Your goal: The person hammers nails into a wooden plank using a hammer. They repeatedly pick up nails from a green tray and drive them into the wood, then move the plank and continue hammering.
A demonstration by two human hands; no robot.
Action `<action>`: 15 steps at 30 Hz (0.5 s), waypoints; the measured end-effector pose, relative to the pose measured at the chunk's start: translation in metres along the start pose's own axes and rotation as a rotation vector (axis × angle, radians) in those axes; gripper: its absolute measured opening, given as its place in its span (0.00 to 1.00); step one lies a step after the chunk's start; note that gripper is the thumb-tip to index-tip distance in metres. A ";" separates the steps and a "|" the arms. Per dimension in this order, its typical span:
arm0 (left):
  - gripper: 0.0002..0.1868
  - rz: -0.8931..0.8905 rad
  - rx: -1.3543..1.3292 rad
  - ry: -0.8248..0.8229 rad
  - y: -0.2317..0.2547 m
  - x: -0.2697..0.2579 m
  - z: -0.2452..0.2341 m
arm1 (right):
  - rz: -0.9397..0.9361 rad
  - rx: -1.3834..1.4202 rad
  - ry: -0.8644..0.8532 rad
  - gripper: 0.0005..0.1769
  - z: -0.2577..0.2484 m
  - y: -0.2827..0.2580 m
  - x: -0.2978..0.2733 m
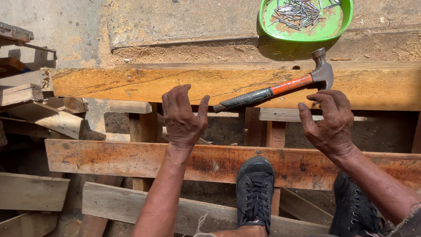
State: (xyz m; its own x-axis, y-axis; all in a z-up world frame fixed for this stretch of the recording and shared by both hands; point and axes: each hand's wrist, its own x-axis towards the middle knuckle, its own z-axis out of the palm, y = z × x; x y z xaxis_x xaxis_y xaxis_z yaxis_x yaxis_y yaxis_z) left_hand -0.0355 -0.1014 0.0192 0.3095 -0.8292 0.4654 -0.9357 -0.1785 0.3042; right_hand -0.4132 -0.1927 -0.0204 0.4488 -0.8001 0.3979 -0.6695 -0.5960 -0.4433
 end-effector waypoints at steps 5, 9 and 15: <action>0.29 0.378 -0.149 -0.371 0.055 -0.004 0.063 | 0.135 -0.003 -0.015 0.11 -0.035 0.017 -0.008; 0.40 0.569 -0.088 -0.530 0.076 0.000 0.119 | 0.210 -0.071 0.016 0.09 -0.062 0.036 -0.033; 0.19 0.676 -0.063 -0.474 0.081 0.048 0.115 | 0.324 -0.095 -0.020 0.11 -0.078 0.041 -0.053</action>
State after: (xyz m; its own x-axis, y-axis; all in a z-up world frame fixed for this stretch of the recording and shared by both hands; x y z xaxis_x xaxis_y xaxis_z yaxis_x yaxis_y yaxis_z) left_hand -0.1160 -0.2172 -0.0296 -0.4340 -0.8849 0.1689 -0.8788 0.4571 0.1369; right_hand -0.5101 -0.1692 0.0029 0.2148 -0.9485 0.2326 -0.8311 -0.3026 -0.4665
